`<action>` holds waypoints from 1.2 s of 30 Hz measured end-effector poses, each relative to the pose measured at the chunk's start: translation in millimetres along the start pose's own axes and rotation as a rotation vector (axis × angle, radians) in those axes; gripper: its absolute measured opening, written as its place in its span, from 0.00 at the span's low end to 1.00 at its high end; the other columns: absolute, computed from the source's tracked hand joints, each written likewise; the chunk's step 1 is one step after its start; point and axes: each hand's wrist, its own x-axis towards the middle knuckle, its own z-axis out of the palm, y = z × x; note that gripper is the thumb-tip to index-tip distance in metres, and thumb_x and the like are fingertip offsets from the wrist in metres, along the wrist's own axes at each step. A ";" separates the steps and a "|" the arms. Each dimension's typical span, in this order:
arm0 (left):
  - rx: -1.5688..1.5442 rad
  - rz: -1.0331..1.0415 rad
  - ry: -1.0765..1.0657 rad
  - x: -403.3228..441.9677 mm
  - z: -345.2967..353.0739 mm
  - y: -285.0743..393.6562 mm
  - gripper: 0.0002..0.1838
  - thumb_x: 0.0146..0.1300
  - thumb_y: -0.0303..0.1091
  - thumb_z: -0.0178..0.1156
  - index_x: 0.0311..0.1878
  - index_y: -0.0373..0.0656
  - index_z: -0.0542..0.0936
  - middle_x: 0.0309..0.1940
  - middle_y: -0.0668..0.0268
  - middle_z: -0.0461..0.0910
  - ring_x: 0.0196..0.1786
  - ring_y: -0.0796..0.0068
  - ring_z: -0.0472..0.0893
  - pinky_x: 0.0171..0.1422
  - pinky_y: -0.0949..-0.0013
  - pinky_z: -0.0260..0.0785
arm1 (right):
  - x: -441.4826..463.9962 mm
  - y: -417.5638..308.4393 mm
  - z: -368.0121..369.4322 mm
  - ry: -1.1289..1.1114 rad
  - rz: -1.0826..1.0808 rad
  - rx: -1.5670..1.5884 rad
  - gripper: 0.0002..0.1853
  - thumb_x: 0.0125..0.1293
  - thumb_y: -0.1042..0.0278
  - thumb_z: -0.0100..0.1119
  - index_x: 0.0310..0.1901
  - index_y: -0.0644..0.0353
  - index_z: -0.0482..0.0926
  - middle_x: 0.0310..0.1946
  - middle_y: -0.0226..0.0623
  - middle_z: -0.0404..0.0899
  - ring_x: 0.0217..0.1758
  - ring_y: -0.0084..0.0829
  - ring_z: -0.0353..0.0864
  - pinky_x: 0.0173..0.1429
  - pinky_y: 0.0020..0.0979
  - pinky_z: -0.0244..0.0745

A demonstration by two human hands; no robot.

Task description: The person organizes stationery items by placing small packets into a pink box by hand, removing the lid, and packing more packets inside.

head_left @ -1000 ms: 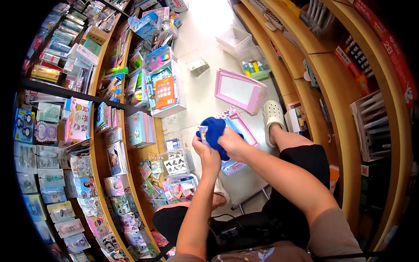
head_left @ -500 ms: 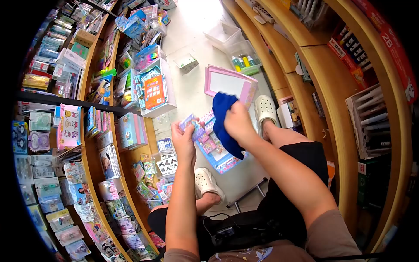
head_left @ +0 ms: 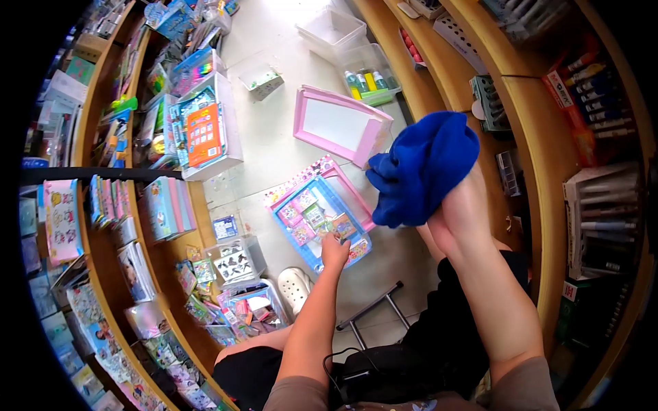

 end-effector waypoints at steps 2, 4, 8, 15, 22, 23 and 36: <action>0.038 -0.082 0.025 8.1 3.2 23.9 0.25 0.44 0.38 0.70 0.41 0.37 0.71 0.41 0.51 0.73 0.49 0.50 0.72 0.50 0.56 0.67 | 3.9 5.4 -6.9 0.016 0.027 -0.039 0.17 0.69 0.52 0.43 0.46 0.58 0.69 0.40 0.34 0.73 0.42 0.28 0.73 0.47 0.30 0.68; 0.136 -0.158 0.122 15.8 9.5 37.7 0.28 0.44 0.41 0.70 0.44 0.38 0.68 0.45 0.52 0.71 0.50 0.52 0.72 0.51 0.57 0.67 | 7.8 11.9 -10.1 0.040 0.054 -0.058 0.22 0.69 0.48 0.41 0.51 0.57 0.69 0.47 0.34 0.74 0.50 0.28 0.74 0.58 0.32 0.69; 0.195 -0.411 0.214 25.5 23.5 56.6 0.32 0.44 0.41 0.71 0.46 0.40 0.64 0.44 0.53 0.72 0.51 0.52 0.73 0.52 0.57 0.67 | 7.0 26.2 -14.4 0.081 0.106 -0.096 0.23 0.69 0.47 0.41 0.53 0.58 0.68 0.49 0.34 0.74 0.51 0.28 0.74 0.59 0.32 0.69; -0.290 -0.288 0.235 25.3 25.8 34.0 0.24 0.47 0.28 0.67 0.45 0.39 0.65 0.40 0.55 0.75 0.41 0.59 0.78 0.43 0.62 0.69 | 8.1 35.2 -4.7 0.098 0.129 -0.254 0.17 0.69 0.55 0.46 0.51 0.58 0.68 0.44 0.32 0.74 0.46 0.24 0.74 0.51 0.27 0.72; -1.234 -0.149 0.000 -20.7 -79.8 76.2 0.23 0.51 0.21 0.63 0.50 0.40 0.66 0.41 0.63 0.75 0.40 0.76 0.77 0.42 0.75 0.71 | 4.0 87.8 -31.6 0.020 0.185 -0.636 0.11 0.63 0.66 0.51 0.42 0.62 0.74 0.36 0.35 0.78 0.38 0.26 0.77 0.41 0.26 0.72; -1.266 -0.067 0.009 -34.7 -99.1 94.6 0.23 0.51 0.21 0.63 0.50 0.41 0.66 0.41 0.63 0.75 0.41 0.76 0.77 0.44 0.75 0.71 | -0.3 97.9 -31.1 0.000 0.139 -0.706 0.10 0.60 0.68 0.52 0.40 0.64 0.75 0.34 0.38 0.78 0.37 0.29 0.78 0.40 0.28 0.72; -0.507 0.501 -0.087 -128.4 -186.9 130.8 0.28 0.64 0.29 0.52 0.65 0.34 0.58 0.50 0.64 0.67 0.49 0.76 0.70 0.54 0.74 0.63 | -7.9 142.2 -15.4 -0.016 -0.077 -1.071 0.10 0.56 0.70 0.50 0.29 0.71 0.74 0.27 0.57 0.77 0.30 0.50 0.78 0.37 0.41 0.71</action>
